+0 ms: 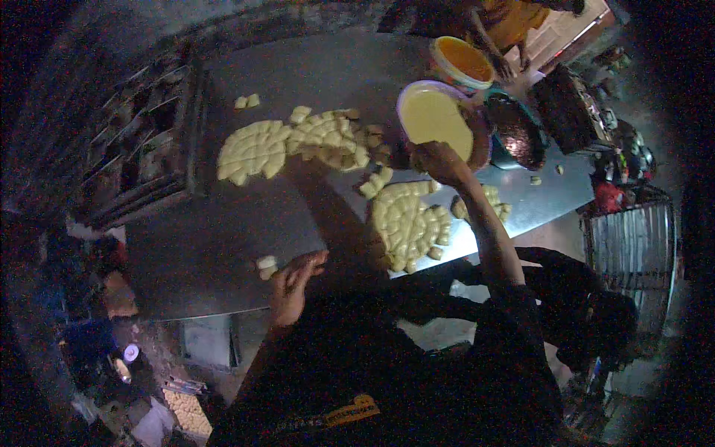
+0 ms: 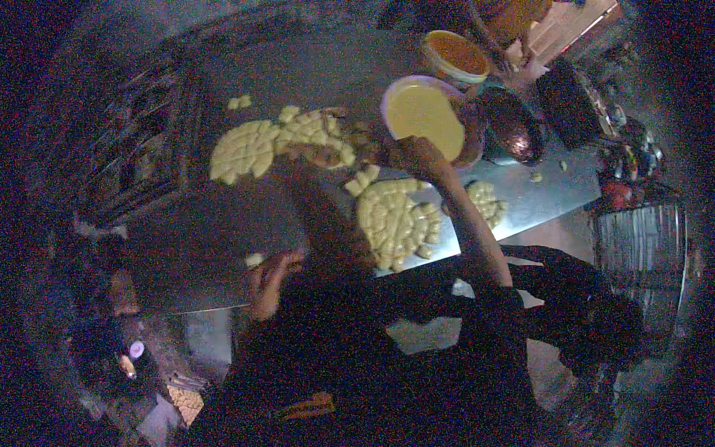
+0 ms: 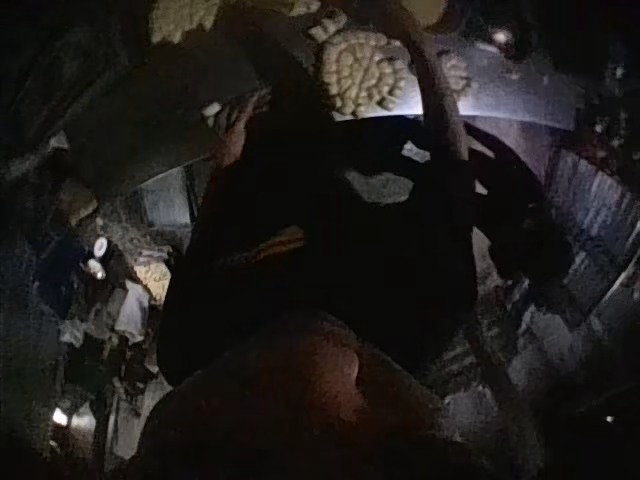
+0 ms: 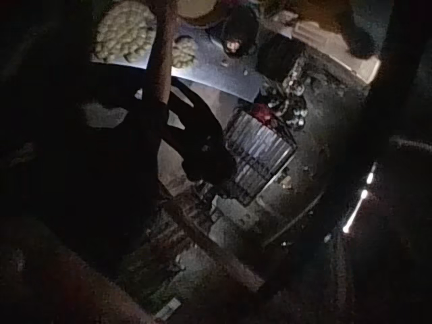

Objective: The person takes small pieces of dough from a table, shapes them by hand, and places the shaped dough into metal baking trays.

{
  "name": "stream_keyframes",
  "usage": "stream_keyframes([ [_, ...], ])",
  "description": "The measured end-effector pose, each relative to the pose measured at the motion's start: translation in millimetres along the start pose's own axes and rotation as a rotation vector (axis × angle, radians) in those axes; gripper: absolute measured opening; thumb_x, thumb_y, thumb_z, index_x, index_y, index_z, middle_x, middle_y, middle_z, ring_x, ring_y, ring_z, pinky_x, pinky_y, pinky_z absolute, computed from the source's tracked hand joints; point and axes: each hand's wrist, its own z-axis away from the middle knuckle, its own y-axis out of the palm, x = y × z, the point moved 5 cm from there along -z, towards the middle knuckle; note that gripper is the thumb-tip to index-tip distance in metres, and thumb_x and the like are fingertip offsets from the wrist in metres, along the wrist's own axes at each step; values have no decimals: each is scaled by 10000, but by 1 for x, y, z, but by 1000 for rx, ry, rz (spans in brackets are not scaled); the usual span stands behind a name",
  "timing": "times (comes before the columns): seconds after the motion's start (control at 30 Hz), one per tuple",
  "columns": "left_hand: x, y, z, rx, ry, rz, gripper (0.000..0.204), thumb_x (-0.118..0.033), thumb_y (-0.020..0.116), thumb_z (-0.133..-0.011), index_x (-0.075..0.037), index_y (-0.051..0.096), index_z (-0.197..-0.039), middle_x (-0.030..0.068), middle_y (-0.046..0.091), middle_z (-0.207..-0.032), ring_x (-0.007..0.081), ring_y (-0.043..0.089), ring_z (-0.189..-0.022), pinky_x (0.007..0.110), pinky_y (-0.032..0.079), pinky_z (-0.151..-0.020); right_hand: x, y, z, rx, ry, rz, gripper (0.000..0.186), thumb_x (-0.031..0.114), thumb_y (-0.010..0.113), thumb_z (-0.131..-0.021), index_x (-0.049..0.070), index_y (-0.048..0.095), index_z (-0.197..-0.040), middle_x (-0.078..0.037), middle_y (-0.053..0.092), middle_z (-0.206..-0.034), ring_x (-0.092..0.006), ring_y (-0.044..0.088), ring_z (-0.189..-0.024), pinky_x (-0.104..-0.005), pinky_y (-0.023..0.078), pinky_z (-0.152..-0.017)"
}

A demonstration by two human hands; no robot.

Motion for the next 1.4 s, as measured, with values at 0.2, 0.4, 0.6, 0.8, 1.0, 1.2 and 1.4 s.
stream_keyframes([
  [0.2,12,-9,-18,35,-100,426,318,-239,491,-1037,-15,554,-1253,94,576,-1263,203,568,-1165,361,497,-936,169,66,52,269,119,-1045,443,391,486,-1015,21,649,-1195,-74,677,-1060,-186,605,-1012,-346,478,-911],
  [0.4,27,-63,-19,-81,-102,390,277,-217,527,-1024,-63,549,-1253,69,542,-1279,168,535,-1162,333,426,-964,243,90,49,102,58,-1100,314,177,608,-947,-8,631,-1200,-130,665,-1147,-255,625,-1059,-383,506,-916],
  [0.6,-11,-70,-4,-52,166,-31,343,-27,569,-959,-28,522,-1299,101,586,-1243,193,580,-1137,342,481,-937,287,90,54,-348,-248,-304,358,-23,643,-857,26,628,-1211,-178,682,-1109,-353,648,-984,-396,541,-871],
  [0.8,5,-80,-3,-79,-59,247,375,28,562,-919,-24,526,-1289,122,646,-1139,234,630,-1097,355,525,-916,287,81,73,-35,-132,-850,344,-48,629,-851,42,639,-1182,-174,667,-1129,-313,654,-1023,-398,552,-853],
  [1.0,9,-61,-8,217,-251,715,285,-73,648,-912,-30,598,-1190,122,656,-1142,209,652,-1041,338,543,-884,287,45,105,-246,-430,-515,273,-19,660,-871,35,630,-1137,-125,693,-976,-225,700,-909,-345,560,-788],
  [1.2,-48,-26,6,229,191,34,236,-82,727,-881,-3,655,-1091,95,697,-1065,160,667,-987,304,554,-863,240,51,102,10,-2,-913,135,10,671,-884,8,602,-1000,-108,697,-954,-200,699,-851,-287,543,-735],
  [1.4,-48,-8,6,-43,207,-200,190,-94,711,-899,14,662,-1048,104,699,-1009,176,689,-898,299,586,-814,220,39,99,-177,23,-1032,147,2,676,-880,22,655,-1023,-87,699,-948,-208,668,-837,-309,543,-790],
])
